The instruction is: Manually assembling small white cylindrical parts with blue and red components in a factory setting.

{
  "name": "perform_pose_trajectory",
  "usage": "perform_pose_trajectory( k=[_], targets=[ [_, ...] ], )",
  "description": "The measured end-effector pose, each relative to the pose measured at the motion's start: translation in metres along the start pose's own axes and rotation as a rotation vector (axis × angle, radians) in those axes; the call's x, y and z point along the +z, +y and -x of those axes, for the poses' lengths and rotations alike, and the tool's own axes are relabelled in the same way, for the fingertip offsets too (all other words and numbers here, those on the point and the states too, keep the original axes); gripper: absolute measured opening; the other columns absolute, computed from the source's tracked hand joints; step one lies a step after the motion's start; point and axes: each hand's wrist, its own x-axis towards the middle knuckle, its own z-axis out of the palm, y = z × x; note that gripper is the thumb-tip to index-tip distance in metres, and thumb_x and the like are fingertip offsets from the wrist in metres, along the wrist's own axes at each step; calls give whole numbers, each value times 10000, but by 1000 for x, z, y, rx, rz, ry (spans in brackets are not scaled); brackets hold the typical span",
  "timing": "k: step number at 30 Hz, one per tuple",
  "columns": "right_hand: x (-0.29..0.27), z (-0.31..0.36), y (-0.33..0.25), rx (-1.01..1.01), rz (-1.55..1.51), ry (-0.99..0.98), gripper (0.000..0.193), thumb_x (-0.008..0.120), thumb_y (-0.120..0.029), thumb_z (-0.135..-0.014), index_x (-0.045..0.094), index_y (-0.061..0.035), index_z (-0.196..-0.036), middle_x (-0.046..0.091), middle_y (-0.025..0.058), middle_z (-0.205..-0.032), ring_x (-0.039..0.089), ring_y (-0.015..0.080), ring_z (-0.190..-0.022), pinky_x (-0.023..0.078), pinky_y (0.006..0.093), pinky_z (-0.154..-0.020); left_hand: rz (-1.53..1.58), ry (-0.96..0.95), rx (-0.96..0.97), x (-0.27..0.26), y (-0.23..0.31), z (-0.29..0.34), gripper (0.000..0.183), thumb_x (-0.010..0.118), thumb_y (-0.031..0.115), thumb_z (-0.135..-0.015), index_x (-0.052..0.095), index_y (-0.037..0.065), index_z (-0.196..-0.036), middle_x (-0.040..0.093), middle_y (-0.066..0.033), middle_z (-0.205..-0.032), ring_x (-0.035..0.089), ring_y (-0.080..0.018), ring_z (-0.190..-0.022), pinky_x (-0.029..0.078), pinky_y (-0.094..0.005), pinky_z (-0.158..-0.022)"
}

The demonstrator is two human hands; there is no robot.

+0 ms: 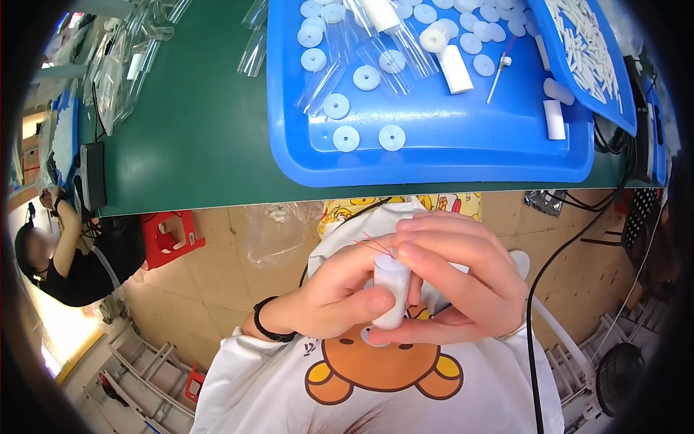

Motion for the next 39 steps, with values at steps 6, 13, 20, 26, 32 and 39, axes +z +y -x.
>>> perform_pose_trajectory(
  k=[6, 13, 20, 26, 32, 39],
  targets=[
    [-2, -1, 5, -39, 75, -8, 545, 812, -241, -643, 620, 55, -1059, 617, 166, -990, 638, 317, -875, 541, 372, -719, -36, 95, -27, 1, 9, -2, 323, 539, 185, -932, 466, 5, -1190, 544, -79, -1053, 529, -162, -980, 416, -314, -871],
    [-1, -3, 6, 1, -11, 41, 608, 844, -226, -597, 606, 38, -1091, 619, 148, -1008, 617, 307, -921, 520, 369, -760, -108, 182, 50, 5, 10, -1, 332, 646, 55, -839, 507, 0, -1136, 550, -92, -1107, 544, -178, -1019, 401, -341, -911],
    [5, 2, 5, 19, -125, 96, 643, 868, -208, -572, 595, 31, -1103, 615, 142, -1033, 612, 296, -927, 518, 357, -760, -57, 125, 56, 9, 15, 1, 343, 615, 45, -860, 505, -42, -1173, 617, -115, -1016, 613, -197, -898, 450, -346, -842],
    [-1, 5, 5, -75, 38, 66, 653, 870, -241, -578, 594, 42, -1098, 618, 149, -1047, 631, 283, -905, 522, 355, -747, -76, 115, 61, 7, 13, 3, 348, 604, 48, -871, 496, -65, -1182, 630, -135, -984, 614, -206, -931, 452, -339, -852],
    [3, 5, 10, -55, -45, 107, 692, 873, -263, -567, 581, 52, -1109, 622, 181, -1040, 634, 284, -906, 521, 366, -749, 48, 123, 114, 11, 9, -5, 390, 574, 26, -882, 434, -65, -1234, 621, -156, -1009, 611, -211, -958, 457, -345, -853],
    [-7, 2, 14, 28, -282, 35, 533, 807, -135, -654, 593, 73, -1095, 624, 195, -1052, 632, 304, -906, 508, 381, -754, -12, 171, 93, 21, 13, -9, 418, 627, 219, -860, 335, 39, -1099, 617, -147, -817, 593, -171, -684, 457, -280, -588]
  ],
)
